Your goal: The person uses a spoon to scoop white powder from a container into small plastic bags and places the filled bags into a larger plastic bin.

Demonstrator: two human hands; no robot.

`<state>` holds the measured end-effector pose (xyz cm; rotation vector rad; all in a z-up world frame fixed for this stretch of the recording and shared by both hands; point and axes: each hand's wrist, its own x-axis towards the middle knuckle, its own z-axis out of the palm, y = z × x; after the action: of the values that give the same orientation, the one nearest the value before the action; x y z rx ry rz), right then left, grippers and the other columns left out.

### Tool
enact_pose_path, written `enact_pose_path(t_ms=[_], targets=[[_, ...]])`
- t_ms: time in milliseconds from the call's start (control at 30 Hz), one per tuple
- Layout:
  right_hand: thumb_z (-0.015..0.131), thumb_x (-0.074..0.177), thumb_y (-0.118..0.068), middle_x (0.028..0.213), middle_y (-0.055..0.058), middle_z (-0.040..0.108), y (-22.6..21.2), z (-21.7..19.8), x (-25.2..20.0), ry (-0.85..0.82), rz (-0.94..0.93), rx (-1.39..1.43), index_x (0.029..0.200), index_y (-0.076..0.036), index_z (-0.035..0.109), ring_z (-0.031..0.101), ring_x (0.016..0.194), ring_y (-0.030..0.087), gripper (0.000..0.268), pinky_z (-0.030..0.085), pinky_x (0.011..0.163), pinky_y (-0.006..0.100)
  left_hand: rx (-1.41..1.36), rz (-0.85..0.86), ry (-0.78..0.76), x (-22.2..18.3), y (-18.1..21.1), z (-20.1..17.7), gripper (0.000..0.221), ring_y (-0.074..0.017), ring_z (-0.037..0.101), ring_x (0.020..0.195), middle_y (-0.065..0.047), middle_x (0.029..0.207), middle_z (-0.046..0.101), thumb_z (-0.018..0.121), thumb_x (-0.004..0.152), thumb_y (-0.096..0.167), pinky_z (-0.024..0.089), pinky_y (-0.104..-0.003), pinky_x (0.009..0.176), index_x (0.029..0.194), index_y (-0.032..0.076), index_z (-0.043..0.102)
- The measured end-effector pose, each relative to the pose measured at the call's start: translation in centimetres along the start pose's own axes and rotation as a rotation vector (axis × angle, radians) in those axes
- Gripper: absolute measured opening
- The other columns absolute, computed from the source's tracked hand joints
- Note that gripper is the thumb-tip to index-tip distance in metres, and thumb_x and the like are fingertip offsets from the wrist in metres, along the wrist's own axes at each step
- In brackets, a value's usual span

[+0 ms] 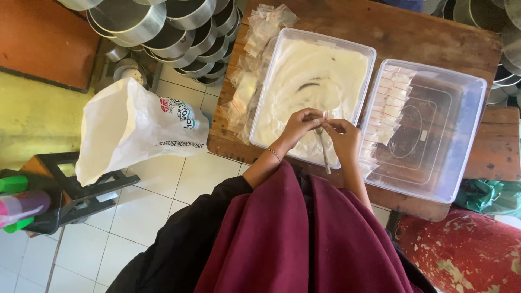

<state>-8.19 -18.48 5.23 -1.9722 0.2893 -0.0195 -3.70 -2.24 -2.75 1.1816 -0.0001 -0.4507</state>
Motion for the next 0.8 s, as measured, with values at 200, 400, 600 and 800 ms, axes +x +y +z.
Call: enact_pose_path(t_ms=[200,400,600,800], targets=[[0.085,0.086,-0.015,0.088,0.005,0.077,1.1,-0.1,0.6,-0.041,-0.046,0.034,0.1,0.0,0.077,0.069,0.078,0.011,0.022,0.055,0.071,0.025,0.043,-0.005,0.016,0.2,0.4,0.6,0.024,-0.0189,0.073,0.1,-0.013,0.109,0.075,0.069,0.099,0.011,0.061,-0.032,0.089,0.118,-0.003,0.067],[0.085,0.088,-0.017,0.085,0.006,0.076,1.4,0.0,0.4,-0.012,-0.086,-0.067,0.099,-0.002,0.075,0.072,0.077,0.011,0.02,0.056,0.07,0.026,0.112,0.044,0.01,0.3,-0.1,0.6,0.022,-0.0176,0.073,0.098,-0.012,0.107,0.074,0.066,0.1,0.011,0.062,-0.032,0.088,0.116,-0.004,0.067],[0.081,0.089,-0.013,0.086,0.005,0.076,-0.4,-0.1,-0.3,-0.001,-0.158,-0.06,0.103,-0.005,0.074,0.072,0.076,0.011,0.018,0.057,0.068,0.025,0.039,0.028,-0.004,0.9,-1.7,0.1,0.019,-0.0167,0.072,0.094,-0.009,0.1,0.072,0.063,0.102,0.011,0.062,-0.031,0.087,0.113,-0.004,0.064],[0.077,0.091,-0.008,0.087,0.008,0.077,-0.3,0.2,-0.3,-0.015,-0.19,-0.074,0.105,-0.004,0.077,0.07,0.074,0.012,0.015,0.056,0.068,0.026,0.191,-0.014,0.028,0.4,-0.4,0.8,0.016,-0.0152,0.069,0.09,-0.009,0.098,0.07,0.064,0.103,0.012,0.06,-0.031,0.082,0.109,-0.002,0.063]])
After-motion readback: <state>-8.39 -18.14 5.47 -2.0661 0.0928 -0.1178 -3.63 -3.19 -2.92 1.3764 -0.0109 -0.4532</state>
